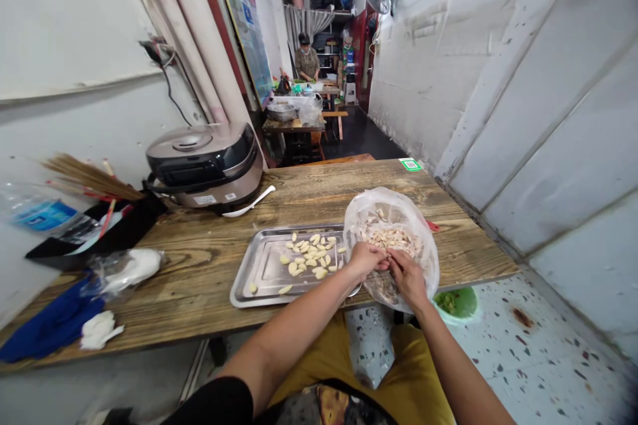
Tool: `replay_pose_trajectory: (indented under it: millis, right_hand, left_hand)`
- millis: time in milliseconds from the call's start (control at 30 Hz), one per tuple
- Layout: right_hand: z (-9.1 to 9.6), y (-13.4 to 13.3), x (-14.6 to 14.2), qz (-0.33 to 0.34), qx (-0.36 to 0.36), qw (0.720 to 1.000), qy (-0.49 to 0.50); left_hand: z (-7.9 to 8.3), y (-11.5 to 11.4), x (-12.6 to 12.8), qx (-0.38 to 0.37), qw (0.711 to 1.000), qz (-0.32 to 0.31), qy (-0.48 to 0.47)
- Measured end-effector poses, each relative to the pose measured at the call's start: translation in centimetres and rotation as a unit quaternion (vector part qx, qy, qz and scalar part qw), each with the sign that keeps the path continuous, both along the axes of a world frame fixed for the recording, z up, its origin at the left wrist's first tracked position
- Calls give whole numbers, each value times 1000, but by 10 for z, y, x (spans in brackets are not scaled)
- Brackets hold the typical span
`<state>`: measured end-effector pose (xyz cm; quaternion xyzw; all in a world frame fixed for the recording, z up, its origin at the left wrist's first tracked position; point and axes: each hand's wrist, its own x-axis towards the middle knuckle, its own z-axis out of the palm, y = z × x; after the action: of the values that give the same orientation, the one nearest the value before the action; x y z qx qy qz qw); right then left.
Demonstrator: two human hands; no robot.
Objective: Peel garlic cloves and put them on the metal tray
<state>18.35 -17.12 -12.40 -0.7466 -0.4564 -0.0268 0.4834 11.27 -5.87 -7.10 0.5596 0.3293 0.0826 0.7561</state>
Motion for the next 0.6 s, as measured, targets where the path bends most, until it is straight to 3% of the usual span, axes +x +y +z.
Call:
replay_pose_trajectory:
  millis: [300, 467, 600]
  right_hand:
    - [3, 0, -2, 21, -6, 1000, 4]
    - [0, 0, 3, -7, 3, 999, 50]
    - [1, 0, 8, -18, 38, 988, 146]
  left_hand:
    - [-9, -6, 1, 87, 996, 25, -9]
    - [-5, -12, 4, 16, 999, 44, -28]
    - [-4, -14, 7, -15, 998, 60, -12]
